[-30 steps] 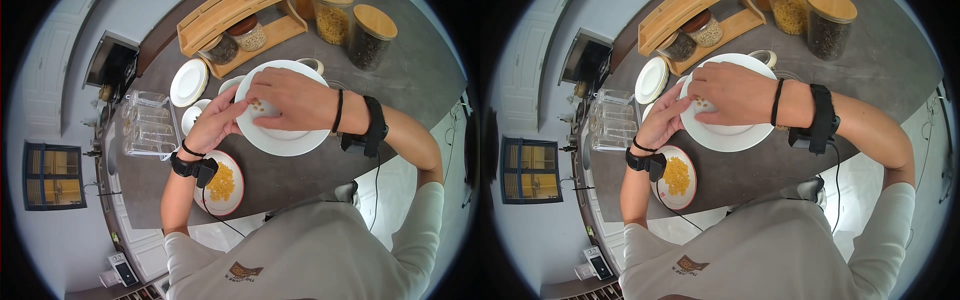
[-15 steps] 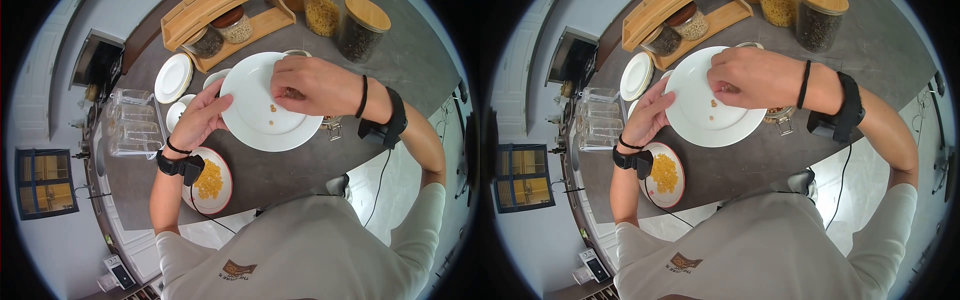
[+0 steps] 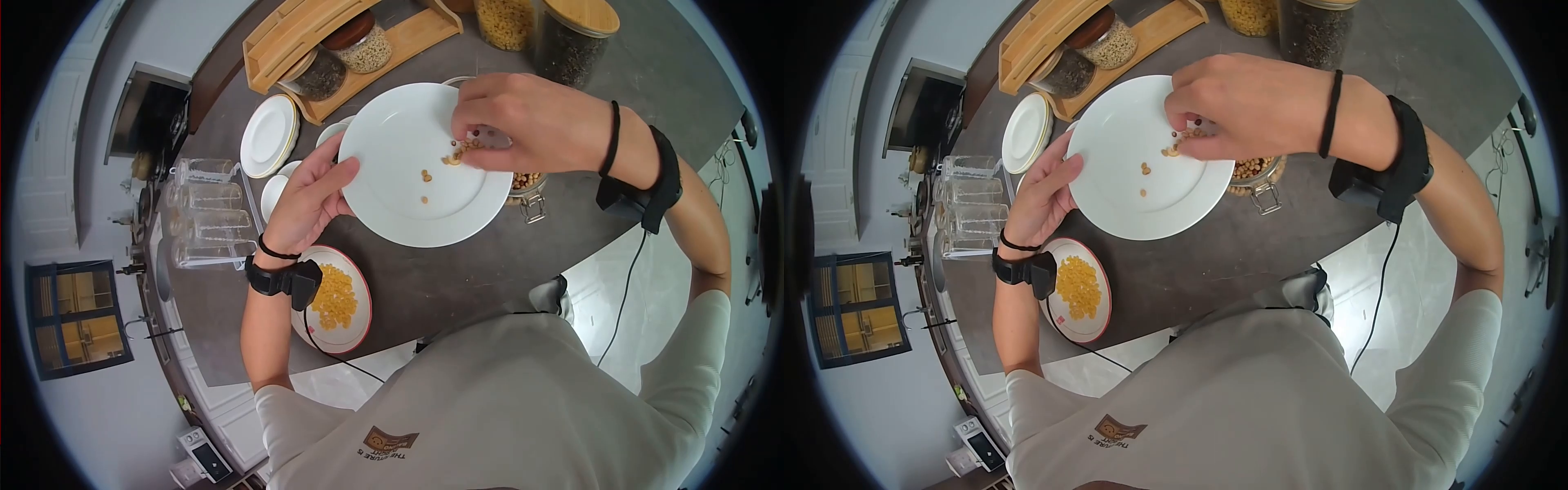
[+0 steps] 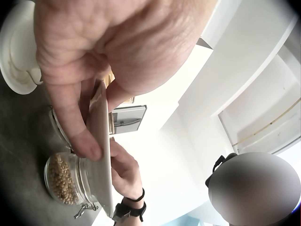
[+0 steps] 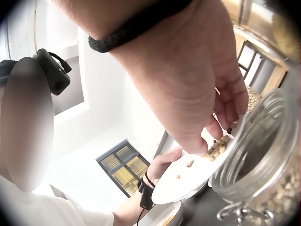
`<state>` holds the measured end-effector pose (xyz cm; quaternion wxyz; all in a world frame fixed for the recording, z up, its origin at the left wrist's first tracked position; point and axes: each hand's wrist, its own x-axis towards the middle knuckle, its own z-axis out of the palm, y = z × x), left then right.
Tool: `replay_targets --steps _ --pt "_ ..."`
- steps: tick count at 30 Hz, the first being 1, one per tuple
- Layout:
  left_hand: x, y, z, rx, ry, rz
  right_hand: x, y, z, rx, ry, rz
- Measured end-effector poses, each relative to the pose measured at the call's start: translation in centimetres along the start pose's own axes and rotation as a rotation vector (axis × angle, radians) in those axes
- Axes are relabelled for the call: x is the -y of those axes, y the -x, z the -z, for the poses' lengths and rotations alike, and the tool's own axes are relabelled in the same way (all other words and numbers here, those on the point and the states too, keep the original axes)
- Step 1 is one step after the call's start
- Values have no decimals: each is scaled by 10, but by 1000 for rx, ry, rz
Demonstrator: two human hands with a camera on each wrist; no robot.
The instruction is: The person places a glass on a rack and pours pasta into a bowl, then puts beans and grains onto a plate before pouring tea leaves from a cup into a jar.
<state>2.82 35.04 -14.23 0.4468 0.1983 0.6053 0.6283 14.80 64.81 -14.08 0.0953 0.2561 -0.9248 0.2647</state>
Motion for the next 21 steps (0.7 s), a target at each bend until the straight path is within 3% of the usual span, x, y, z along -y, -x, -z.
replay_targets --steps 5,21 --pt "0 -1 -1 -10 -5 -3 0 12 1 -23 12 43" --pt "0 0 0 3 1 5 2 31 9 -8 -29 -62"
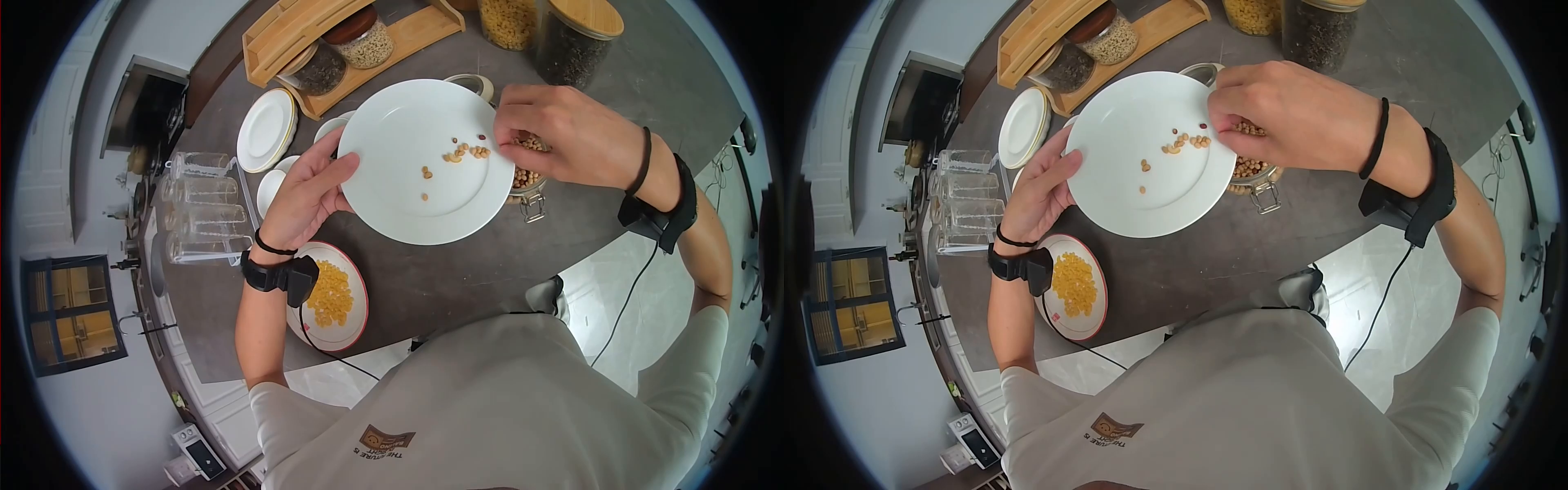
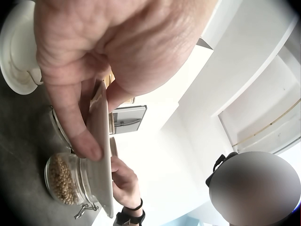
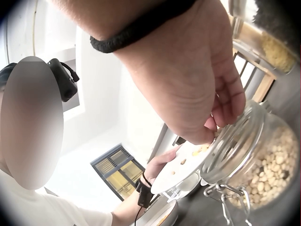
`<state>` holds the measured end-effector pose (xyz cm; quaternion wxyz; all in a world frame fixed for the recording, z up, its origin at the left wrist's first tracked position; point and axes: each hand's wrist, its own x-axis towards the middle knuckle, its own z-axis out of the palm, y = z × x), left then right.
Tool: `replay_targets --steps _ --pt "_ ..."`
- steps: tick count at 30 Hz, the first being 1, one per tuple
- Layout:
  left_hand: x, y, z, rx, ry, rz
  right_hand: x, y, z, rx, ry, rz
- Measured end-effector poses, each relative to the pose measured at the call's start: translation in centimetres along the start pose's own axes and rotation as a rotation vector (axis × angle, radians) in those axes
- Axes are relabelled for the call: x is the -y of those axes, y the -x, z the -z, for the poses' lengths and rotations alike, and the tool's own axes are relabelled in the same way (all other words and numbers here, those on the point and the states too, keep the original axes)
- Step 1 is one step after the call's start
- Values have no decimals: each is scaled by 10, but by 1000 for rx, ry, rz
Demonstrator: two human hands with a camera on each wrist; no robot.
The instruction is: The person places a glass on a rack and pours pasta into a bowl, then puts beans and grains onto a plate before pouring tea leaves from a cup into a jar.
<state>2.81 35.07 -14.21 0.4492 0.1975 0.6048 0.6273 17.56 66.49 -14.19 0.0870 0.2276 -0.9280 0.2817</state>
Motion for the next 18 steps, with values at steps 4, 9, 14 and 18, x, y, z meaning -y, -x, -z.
replay_targets --steps 4,9,14,18 --pt "0 0 1 5 -17 2 1 -3 2 -4 52 27" --pt "-1 0 0 7 -14 1 6 -23 -18 -152 17 196" --pt "-3 1 -2 17 -6 -4 23 -46 -46 -119 -39 326" --pt "-4 3 -2 17 -18 0 23 -53 -50 -105 10 358"
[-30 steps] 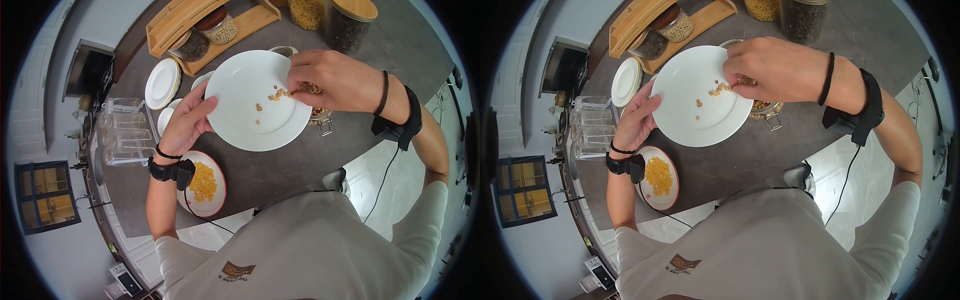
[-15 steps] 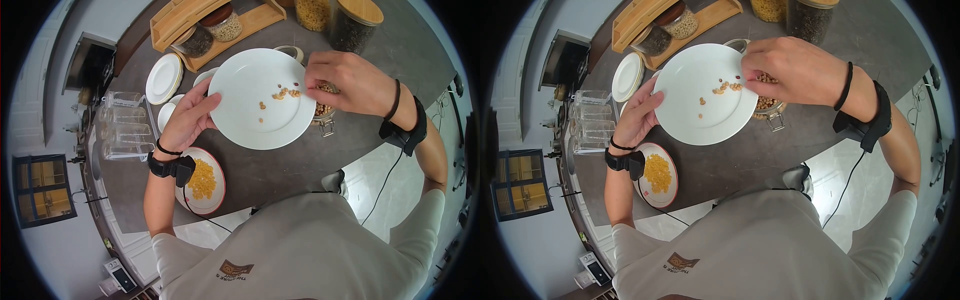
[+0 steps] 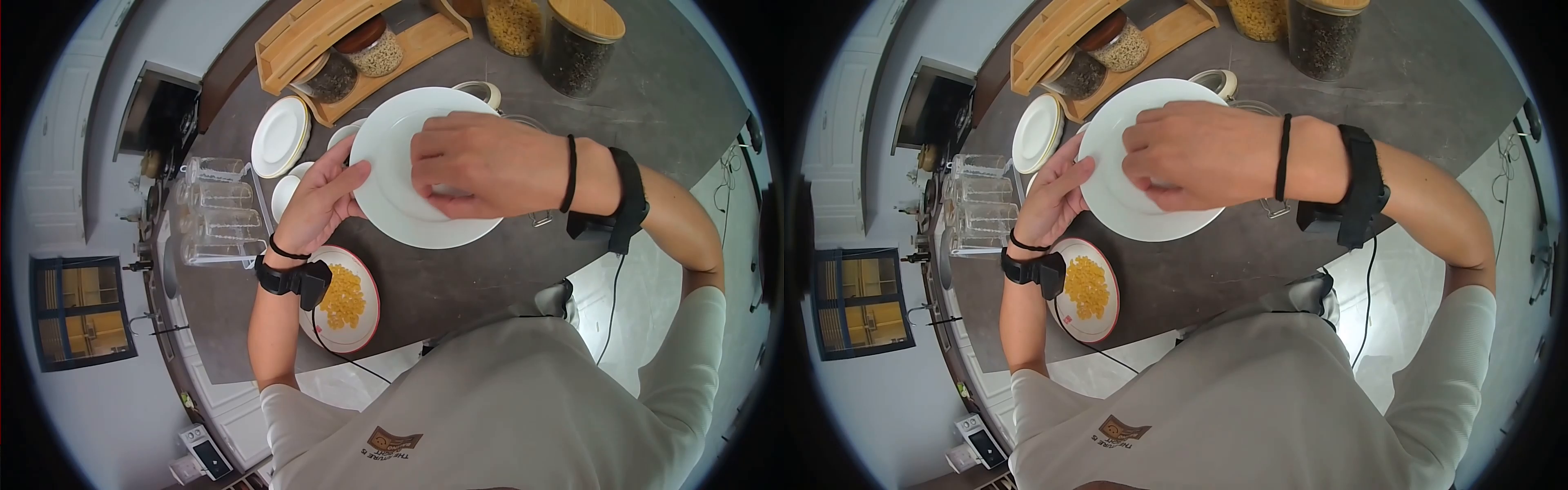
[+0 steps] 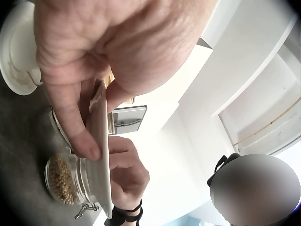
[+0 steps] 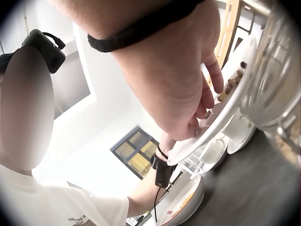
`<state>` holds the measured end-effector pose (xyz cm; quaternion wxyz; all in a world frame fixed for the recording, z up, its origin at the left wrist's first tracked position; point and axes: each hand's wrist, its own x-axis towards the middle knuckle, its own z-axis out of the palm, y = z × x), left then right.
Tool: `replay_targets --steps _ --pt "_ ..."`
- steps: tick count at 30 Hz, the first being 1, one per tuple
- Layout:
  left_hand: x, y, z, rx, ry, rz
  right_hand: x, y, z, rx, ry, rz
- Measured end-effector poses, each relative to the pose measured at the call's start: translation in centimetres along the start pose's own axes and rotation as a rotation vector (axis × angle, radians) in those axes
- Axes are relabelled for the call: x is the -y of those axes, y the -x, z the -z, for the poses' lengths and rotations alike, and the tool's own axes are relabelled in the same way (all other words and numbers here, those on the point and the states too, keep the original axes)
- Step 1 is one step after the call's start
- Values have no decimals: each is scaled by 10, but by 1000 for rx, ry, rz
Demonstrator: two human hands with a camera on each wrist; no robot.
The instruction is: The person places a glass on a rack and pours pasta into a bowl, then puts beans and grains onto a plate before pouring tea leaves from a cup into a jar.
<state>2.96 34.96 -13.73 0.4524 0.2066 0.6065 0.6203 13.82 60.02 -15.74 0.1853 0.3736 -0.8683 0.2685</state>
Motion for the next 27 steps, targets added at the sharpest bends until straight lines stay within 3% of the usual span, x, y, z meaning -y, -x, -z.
replay_targets --steps 7,22,27 --pt "0 -1 1 -11 3 9 -11 14 24 100 45 -156" --pt "4 -2 0 -40 12 -15 -11 45 54 148 51 -188" --pt "2 -2 -1 -39 5 -10 -4 50 69 230 17 -316"
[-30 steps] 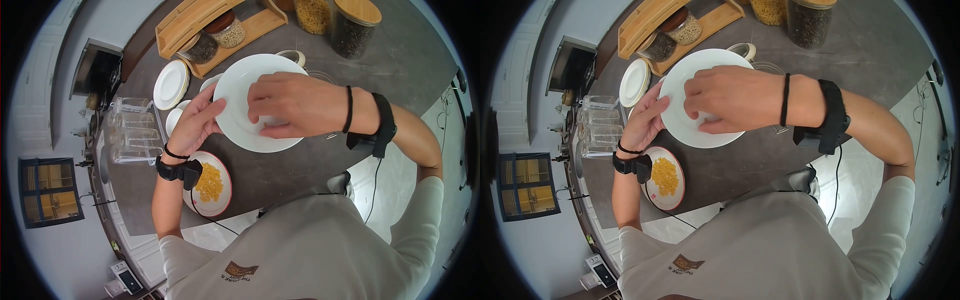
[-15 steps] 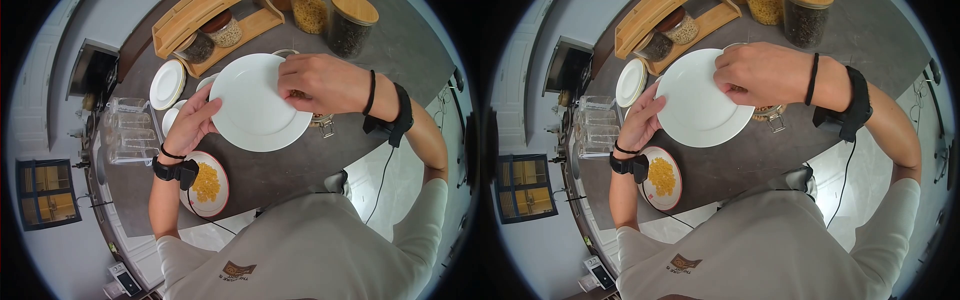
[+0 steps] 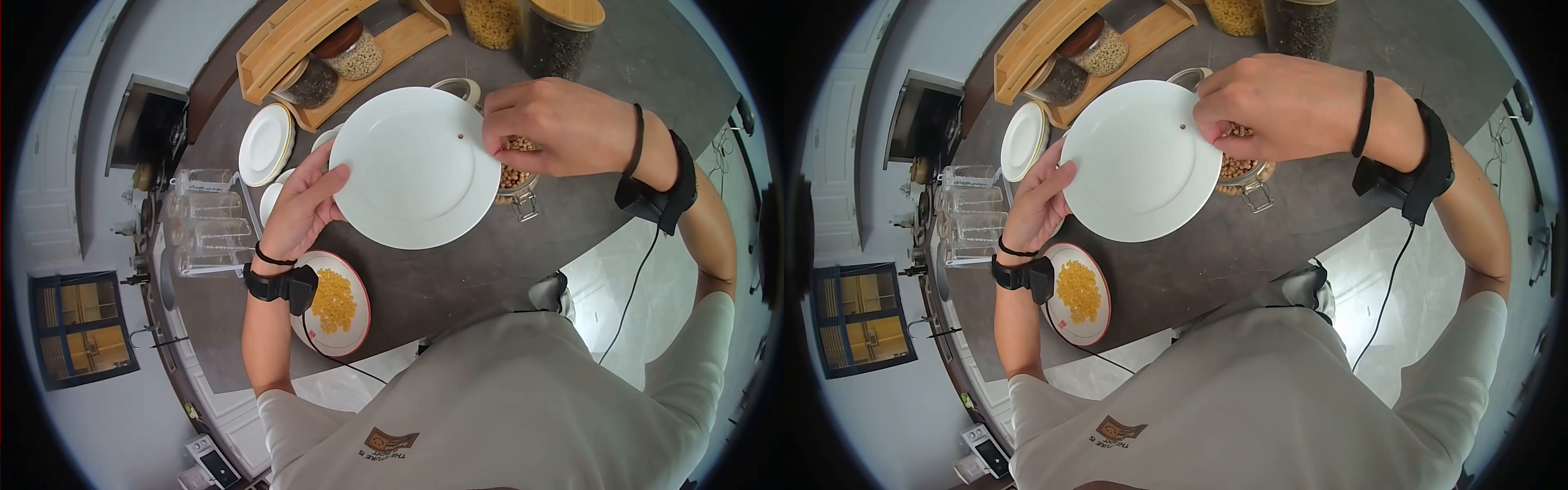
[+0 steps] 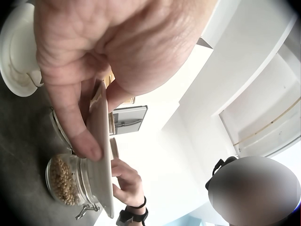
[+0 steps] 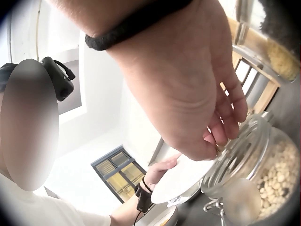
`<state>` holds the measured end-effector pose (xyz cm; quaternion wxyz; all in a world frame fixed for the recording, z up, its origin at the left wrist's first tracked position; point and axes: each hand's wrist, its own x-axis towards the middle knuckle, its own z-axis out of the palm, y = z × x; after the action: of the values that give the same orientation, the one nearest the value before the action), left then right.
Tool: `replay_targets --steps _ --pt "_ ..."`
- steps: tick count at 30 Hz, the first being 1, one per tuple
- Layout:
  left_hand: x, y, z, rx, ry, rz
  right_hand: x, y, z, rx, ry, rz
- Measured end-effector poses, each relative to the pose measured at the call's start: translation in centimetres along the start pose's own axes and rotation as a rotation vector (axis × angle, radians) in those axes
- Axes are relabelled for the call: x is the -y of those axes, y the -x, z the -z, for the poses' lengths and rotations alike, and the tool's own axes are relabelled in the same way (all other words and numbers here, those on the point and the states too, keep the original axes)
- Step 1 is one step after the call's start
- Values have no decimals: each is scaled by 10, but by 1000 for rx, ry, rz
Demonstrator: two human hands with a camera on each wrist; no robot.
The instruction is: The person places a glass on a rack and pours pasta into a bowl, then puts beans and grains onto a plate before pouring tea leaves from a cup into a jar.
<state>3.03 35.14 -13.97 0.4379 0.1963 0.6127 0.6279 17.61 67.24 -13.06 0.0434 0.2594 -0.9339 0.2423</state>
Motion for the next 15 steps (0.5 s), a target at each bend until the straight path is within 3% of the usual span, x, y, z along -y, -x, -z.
replay_targets --steps 4,7,10,15 --pt "0 0 0 1 -7 -1 -1 0 3 -26 12 -25" --pt "-1 0 -1 -2 -3 -1 -11 -7 -10 -206 50 110" --pt "-1 1 -1 1 0 -4 -13 -14 -18 -234 140 214" --pt "0 3 2 -12 -6 0 -11 -14 -18 -186 163 195"
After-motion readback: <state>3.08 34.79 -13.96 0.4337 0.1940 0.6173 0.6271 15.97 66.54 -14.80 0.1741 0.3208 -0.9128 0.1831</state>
